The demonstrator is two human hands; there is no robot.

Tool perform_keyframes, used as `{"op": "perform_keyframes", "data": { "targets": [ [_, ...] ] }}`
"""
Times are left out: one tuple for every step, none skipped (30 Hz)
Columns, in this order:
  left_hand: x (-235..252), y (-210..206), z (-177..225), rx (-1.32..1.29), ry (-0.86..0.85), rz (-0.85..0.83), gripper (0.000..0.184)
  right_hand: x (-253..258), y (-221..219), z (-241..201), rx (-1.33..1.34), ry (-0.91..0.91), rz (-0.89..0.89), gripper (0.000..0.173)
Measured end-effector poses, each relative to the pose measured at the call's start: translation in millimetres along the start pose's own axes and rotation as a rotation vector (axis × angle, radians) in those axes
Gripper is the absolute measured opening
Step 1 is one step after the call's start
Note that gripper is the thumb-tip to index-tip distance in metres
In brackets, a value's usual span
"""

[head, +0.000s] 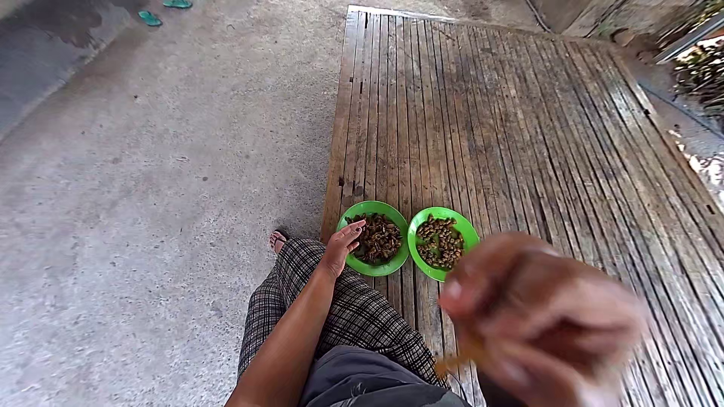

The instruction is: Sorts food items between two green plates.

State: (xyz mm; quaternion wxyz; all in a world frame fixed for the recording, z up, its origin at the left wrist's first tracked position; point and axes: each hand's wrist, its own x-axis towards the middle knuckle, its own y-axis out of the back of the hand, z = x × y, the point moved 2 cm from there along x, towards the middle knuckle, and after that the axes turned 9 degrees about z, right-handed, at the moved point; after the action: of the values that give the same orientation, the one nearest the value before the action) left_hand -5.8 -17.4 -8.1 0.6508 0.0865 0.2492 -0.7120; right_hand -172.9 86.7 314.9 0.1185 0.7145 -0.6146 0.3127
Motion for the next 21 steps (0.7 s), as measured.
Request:
{"op": "perform_keyframes", "data": {
  "targets": [
    [-1, 0, 1, -0.004, -0.003, -0.003, 0.04, -4, 9, 16, -0.064, -0.015, 0.043, 0.01],
    [-3, -1, 3, -0.008, -0.01, 0.006, 0.04, -8, 18, 32, -0.134, -0.05, 0.085, 0.008],
    [-4, -2, 5, -0.01, -0.013, 0.027, 0.039, -12, 27, 49, -0.23, -0.092, 0.123, 0.007],
    [-6, -4, 6, -0.024, -0.011, 0.049, 0.037, -17, 37, 68, -0.351, -0.139, 0.164, 0.006],
    [-6, -4, 5, -0.035, -0.006, 0.057, 0.036, -23, 48, 89, -0.483, -0.186, 0.203, 0.005],
    [-5, -4, 3, -0.04, -0.001, 0.058, 0.035, -31, 59, 110, -0.607, -0.237, 0.23, 0.005],
    [-3, -3, 2, -0.037, 0.002, 0.052, 0.035, -41, 71, 131, -0.724, -0.293, 0.242, 0.006],
    [-2, -3, 0, -0.033, 0.003, 0.049, 0.035, -51, 82, 151, -0.815, -0.357, 0.235, 0.008],
    [-1, -3, -1, -0.028, 0.003, 0.044, 0.035, -62, 91, 170, -0.877, -0.432, 0.213, 0.01],
    [0, -2, -2, -0.024, 0.002, 0.036, 0.036, -73, 99, 188, -0.928, -0.504, 0.172, 0.013],
    [0, -2, -2, -0.02, 0.0, 0.028, 0.036, -84, 106, 205, -0.978, -0.575, 0.106, 0.018],
    [-1, -1, -1, -0.018, -0.001, 0.026, 0.037, -95, 110, 219, -1.026, -0.647, 0.019, 0.024],
    [-1, -1, -1, -0.015, 0.001, 0.031, 0.036, -105, 114, 229, -1.062, -0.714, -0.053, 0.03],
    [-1, -1, 0, -0.012, 0.005, 0.039, 0.035, -113, 116, 236, -1.093, -0.777, -0.103, 0.033],
    [-1, -1, 1, -0.011, 0.01, 0.047, 0.035, -119, 120, 240, -1.12, -0.815, -0.125, 0.034],
    [-1, -2, 1, -0.016, 0.013, 0.053, 0.034, -124, 126, 242, -1.139, -0.841, -0.125, 0.034],
    [0, -2, 1, -0.021, 0.017, 0.056, 0.034, -127, 134, 241, -1.155, -0.853, -0.107, 0.033],
    [0, -2, 0, -0.027, 0.018, 0.056, 0.034, -130, 144, 239, -1.172, -0.854, -0.076, 0.032],
    [1, -2, 0, -0.027, 0.019, 0.053, 0.035, -131, 156, 237, -1.187, -0.85, -0.034, 0.031],
    [1, -3, 0, -0.021, 0.02, 0.049, 0.035, -131, 170, 232, -1.208, -0.852, 0.013, 0.03],
    [2, -3, 0, -0.013, 0.021, 0.045, 0.035, -131, 185, 227, -1.236, -0.86, 0.064, 0.03]
  ]
}}
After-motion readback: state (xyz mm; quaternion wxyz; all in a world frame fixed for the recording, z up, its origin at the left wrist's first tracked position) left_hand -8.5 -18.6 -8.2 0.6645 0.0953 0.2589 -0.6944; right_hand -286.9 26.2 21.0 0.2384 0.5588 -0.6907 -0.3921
